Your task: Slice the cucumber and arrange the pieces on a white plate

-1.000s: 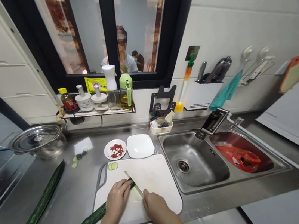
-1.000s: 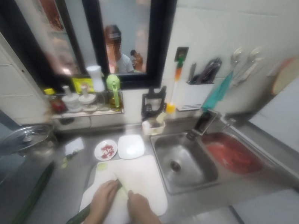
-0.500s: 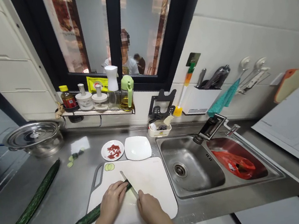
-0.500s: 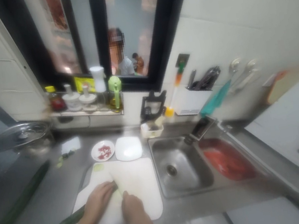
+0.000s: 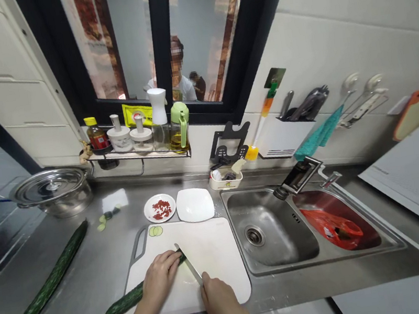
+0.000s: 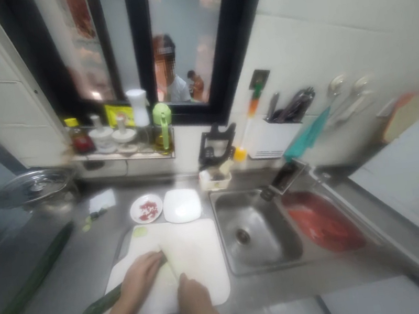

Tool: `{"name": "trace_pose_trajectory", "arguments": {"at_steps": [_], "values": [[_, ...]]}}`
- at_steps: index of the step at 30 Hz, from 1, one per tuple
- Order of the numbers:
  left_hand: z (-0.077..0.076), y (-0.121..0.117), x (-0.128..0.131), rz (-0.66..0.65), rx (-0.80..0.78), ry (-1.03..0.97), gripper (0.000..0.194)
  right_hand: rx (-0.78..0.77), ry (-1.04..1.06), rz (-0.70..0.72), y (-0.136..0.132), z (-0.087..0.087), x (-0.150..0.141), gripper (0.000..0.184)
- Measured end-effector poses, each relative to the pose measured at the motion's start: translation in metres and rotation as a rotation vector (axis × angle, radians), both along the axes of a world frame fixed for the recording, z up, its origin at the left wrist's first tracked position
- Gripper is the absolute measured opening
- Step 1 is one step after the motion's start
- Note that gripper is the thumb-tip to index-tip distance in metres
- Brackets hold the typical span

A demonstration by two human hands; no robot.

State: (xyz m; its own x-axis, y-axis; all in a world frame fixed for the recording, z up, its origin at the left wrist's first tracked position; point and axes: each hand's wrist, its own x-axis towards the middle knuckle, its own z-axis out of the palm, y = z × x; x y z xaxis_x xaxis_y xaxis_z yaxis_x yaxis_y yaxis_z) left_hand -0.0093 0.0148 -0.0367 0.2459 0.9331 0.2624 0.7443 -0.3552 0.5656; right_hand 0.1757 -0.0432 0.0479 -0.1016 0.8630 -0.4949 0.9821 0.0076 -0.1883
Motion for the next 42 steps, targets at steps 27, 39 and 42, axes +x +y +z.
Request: {"name": "trace_pose_trajectory", "arguments": {"at_steps": [27, 39, 42], "values": [[0.003, 0.000, 0.000, -0.002, -0.036, 0.021, 0.027, 0.086, 0.029, -0.003, 0.022, -0.002, -0.015, 0.033], [-0.003, 0.000, -0.001, -0.005, -0.019, 0.011, 0.028, 0.046, 0.011, -0.030, -0.006, -0.012, 0.001, 0.038], [-0.002, 0.000, 0.000, -0.009, -0.015, 0.006, 0.028, 0.050, -0.004, -0.027, -0.005, -0.011, 0.000, 0.036]]}}
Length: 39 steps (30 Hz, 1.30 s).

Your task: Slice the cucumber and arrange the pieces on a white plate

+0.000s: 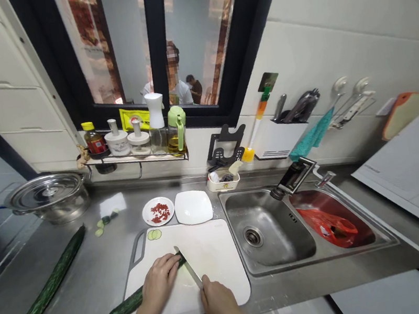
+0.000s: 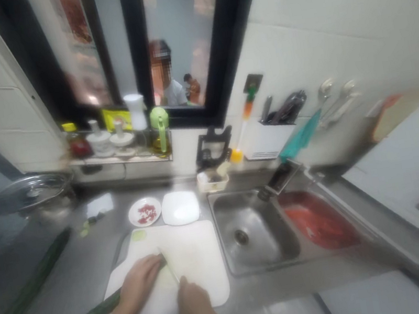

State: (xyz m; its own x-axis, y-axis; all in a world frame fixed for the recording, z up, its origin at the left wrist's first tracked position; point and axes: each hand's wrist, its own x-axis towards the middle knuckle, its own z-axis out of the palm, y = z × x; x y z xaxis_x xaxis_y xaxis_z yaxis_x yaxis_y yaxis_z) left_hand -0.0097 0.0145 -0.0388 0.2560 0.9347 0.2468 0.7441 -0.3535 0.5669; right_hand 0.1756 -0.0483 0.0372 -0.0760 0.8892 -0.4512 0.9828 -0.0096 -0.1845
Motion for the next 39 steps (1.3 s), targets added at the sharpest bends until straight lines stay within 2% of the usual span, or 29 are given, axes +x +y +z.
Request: {"name": "trace_pose_trajectory", "arguments": {"at_steps": [8, 19, 31, 39], "values": [[0.003, -0.001, 0.001, 0.009, 0.006, -0.013, 0.028, 0.011, 0.020, 0.026, 0.010, 0.006, -0.008, 0.036], [0.004, -0.001, 0.000, 0.006, -0.001, -0.001, 0.029, 0.059, 0.054, 0.012, 0.024, 0.005, -0.016, 0.034], [0.005, 0.001, -0.001, -0.010, -0.048, -0.033, 0.029, 0.035, 0.064, 0.007, 0.010, 0.008, -0.007, 0.035], [0.008, 0.001, -0.001, 0.020, -0.058, -0.004, 0.029, 0.004, 0.090, -0.043, -0.003, 0.012, 0.006, 0.029]]}}
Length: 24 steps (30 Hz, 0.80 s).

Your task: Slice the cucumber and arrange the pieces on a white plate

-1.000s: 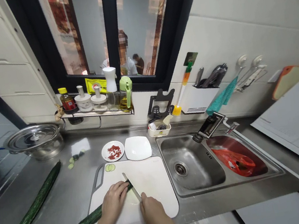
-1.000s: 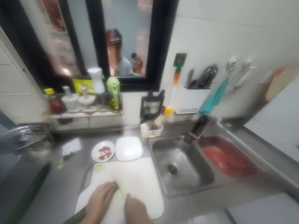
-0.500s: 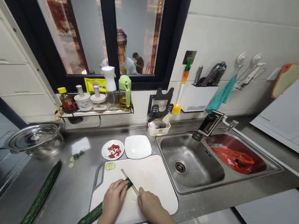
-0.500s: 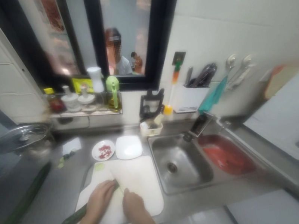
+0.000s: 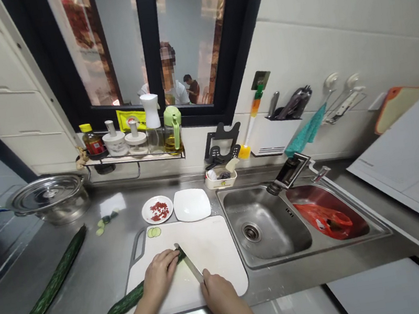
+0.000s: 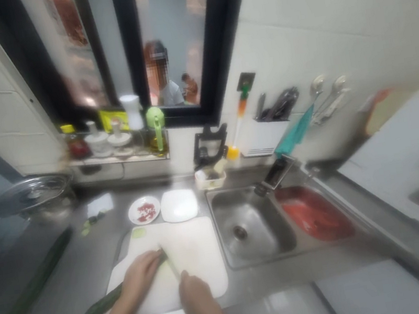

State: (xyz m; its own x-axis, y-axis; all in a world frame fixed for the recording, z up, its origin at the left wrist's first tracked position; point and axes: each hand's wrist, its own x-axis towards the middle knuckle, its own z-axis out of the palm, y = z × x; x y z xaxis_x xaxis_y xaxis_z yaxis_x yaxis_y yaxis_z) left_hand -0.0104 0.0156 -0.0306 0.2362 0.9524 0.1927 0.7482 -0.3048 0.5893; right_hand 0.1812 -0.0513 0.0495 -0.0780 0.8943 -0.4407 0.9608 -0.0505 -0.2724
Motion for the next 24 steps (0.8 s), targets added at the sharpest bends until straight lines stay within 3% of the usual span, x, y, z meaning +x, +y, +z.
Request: {"name": "trace_pose_trajectory", "arguments": {"at_steps": [7, 17, 24], "values": [[0.007, -0.001, 0.000, -0.023, -0.050, -0.001, 0.030, 0.010, 0.025, -0.051, 0.000, 0.007, 0.010, 0.022], [0.004, -0.002, -0.005, 0.008, -0.041, -0.021, 0.031, 0.157, 0.030, -0.012, 0.002, 0.011, 0.023, 0.023], [0.017, -0.003, -0.006, 0.183, 0.124, -0.061, 0.034, 0.192, -0.010, 0.029, 0.006, 0.013, 0.031, 0.032]]}}
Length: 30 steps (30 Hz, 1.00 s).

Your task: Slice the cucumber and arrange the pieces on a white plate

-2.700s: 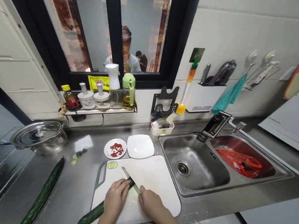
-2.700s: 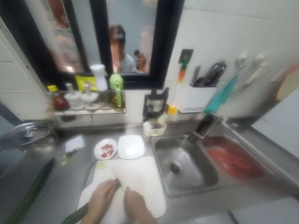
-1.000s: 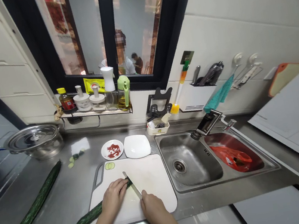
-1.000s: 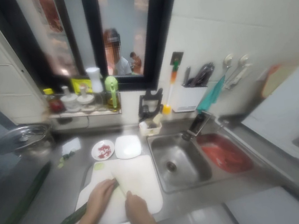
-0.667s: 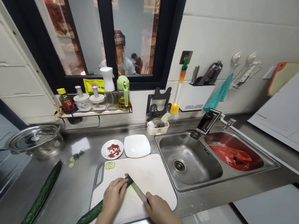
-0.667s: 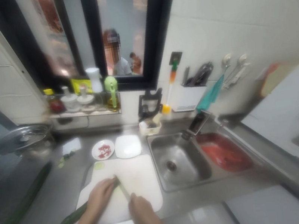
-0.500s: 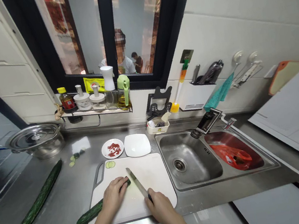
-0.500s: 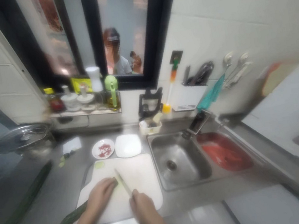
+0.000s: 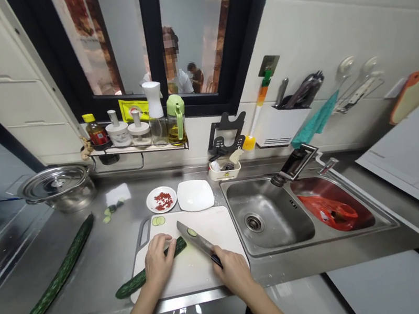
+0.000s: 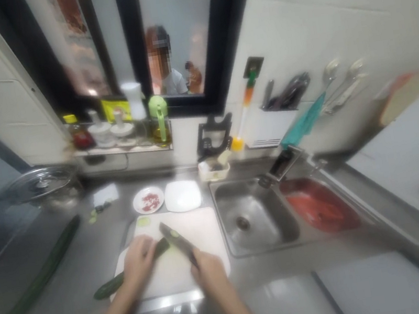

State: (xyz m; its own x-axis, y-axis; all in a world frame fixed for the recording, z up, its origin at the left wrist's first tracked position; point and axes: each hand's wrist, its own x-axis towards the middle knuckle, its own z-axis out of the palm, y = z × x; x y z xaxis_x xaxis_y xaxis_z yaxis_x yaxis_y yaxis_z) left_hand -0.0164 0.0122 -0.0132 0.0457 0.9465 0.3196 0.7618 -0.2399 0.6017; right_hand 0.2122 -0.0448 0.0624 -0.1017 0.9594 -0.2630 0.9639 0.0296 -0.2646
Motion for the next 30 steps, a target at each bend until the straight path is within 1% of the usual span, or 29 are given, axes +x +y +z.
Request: {"name": "trace_pose_trajectory", "arguments": {"at_steps": [2, 4, 7, 10, 18, 25, 30], "values": [[0.008, 0.002, 0.002, -0.060, 0.065, 0.028, 0.035, -0.008, -0.029, 0.020, 0.002, -0.001, 0.002, 0.034], [0.015, 0.006, 0.004, -0.177, 0.093, 0.083, 0.039, -0.008, -0.054, 0.047, 0.003, -0.001, 0.003, 0.034], [0.023, 0.013, 0.006, -0.319, 0.096, 0.172, 0.041, -0.008, -0.094, 0.077, 0.004, 0.000, 0.004, 0.036], [0.026, 0.019, 0.006, -0.391, 0.087, 0.218, 0.040, -0.024, -0.147, 0.091, 0.005, 0.002, 0.005, 0.038], [0.023, 0.022, 0.006, -0.491, 0.066, 0.227, 0.023, -0.018, -0.198, 0.147, 0.004, 0.004, 0.006, 0.035], [0.021, 0.021, 0.012, -0.478, 0.060, 0.208, 0.030, 0.004, -0.224, 0.156, 0.006, 0.006, 0.009, 0.034], [0.018, 0.023, 0.015, -0.497, 0.051, 0.204, 0.023, 0.011, -0.233, 0.167, 0.008, 0.004, 0.011, 0.035]]}}
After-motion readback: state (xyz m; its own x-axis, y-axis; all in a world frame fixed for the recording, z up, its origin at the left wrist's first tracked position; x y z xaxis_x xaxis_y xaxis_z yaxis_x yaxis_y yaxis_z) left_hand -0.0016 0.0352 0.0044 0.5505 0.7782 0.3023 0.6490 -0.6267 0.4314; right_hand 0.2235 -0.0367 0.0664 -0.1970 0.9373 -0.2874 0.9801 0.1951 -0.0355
